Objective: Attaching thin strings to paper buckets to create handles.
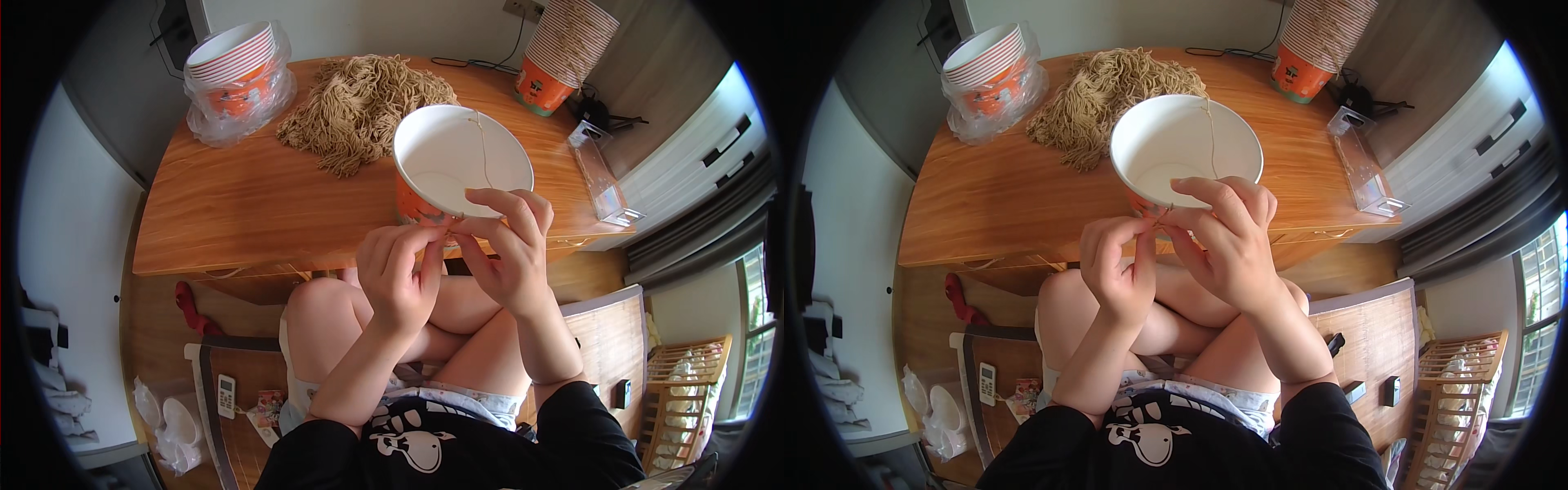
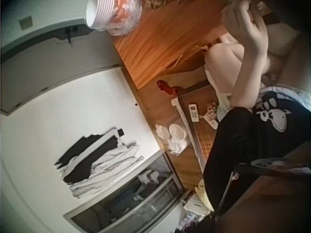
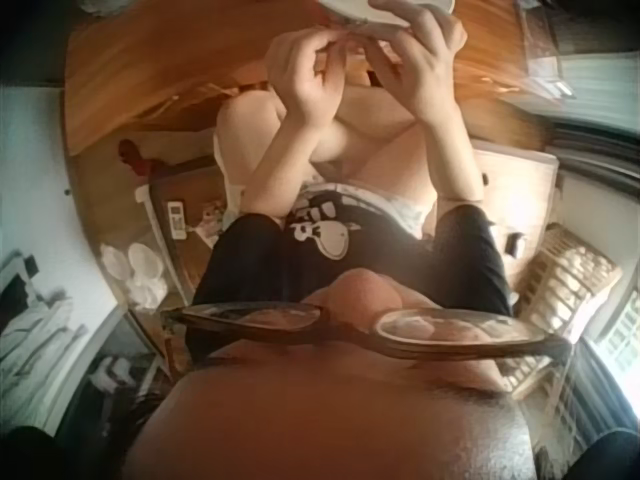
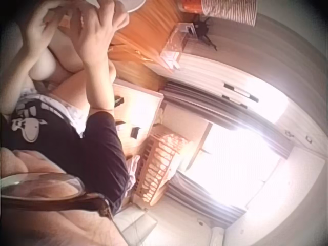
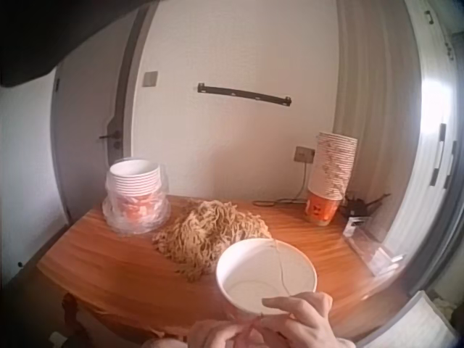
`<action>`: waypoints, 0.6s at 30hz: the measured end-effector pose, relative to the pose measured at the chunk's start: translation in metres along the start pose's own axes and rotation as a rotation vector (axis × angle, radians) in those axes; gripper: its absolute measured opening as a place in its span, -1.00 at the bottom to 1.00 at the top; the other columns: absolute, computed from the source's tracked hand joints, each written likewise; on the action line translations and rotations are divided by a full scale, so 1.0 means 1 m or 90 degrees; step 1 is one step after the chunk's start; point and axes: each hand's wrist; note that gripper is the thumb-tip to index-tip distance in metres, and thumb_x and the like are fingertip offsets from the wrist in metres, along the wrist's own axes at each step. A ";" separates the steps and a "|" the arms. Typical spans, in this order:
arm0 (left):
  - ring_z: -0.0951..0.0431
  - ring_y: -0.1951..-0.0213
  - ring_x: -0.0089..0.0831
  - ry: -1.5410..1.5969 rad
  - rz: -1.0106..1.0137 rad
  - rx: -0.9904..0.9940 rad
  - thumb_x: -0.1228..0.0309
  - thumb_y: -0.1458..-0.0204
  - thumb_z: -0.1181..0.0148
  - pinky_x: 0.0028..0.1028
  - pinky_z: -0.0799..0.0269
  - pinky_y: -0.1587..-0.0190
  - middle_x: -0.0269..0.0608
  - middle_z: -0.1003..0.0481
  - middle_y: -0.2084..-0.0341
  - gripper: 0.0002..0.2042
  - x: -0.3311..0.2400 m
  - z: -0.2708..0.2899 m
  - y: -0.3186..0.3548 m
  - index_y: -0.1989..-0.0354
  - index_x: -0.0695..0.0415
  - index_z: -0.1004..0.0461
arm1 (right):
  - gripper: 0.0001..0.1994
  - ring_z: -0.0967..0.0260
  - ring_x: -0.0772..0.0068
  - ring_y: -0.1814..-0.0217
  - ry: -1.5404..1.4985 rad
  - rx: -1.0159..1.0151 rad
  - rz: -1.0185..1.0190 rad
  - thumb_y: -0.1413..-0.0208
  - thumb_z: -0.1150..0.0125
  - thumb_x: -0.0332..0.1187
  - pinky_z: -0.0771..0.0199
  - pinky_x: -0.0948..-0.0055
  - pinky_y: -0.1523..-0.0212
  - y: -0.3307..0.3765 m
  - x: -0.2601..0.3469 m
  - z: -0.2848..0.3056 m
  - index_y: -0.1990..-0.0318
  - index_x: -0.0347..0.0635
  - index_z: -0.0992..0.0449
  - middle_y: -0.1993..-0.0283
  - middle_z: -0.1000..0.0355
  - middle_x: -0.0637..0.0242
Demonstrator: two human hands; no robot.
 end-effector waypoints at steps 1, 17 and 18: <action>-0.53 0.28 -0.27 -0.005 0.000 -0.002 0.61 0.11 -0.39 -0.33 -0.38 0.24 -0.30 -0.57 0.35 -0.77 0.000 -0.001 0.000 0.27 0.09 -0.55 | -0.73 -0.28 0.28 -0.09 -0.005 -0.001 -0.002 0.06 -0.42 -0.39 -0.10 0.29 -0.13 0.000 0.000 -0.001 0.15 0.12 -0.64 -0.10 -0.46 0.47; -0.50 0.28 -0.24 0.074 0.035 0.068 0.73 -0.05 -0.17 -0.37 -0.43 0.20 -0.12 -0.48 0.32 -0.85 -0.004 -0.004 0.001 0.25 0.24 -0.42 | -0.71 -0.30 0.30 -0.02 -0.041 -0.048 0.005 0.12 -0.45 -0.42 -0.16 0.34 -0.08 0.002 -0.005 -0.003 0.17 0.12 -0.67 -0.02 -0.51 0.46; -0.49 0.28 -0.27 0.093 0.045 0.071 0.73 -0.05 -0.17 -0.39 -0.43 0.19 -0.12 -0.47 0.31 -0.84 -0.005 -0.004 0.001 0.24 0.25 -0.41 | -0.70 -0.30 0.30 -0.02 -0.046 -0.050 -0.003 0.13 -0.45 -0.42 -0.16 0.34 -0.08 0.002 -0.004 -0.003 0.17 0.12 -0.67 -0.03 -0.51 0.46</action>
Point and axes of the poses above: each hand's wrist, its own y-axis away from the middle knuckle, its own z-axis out of the back of the hand, x = y × z
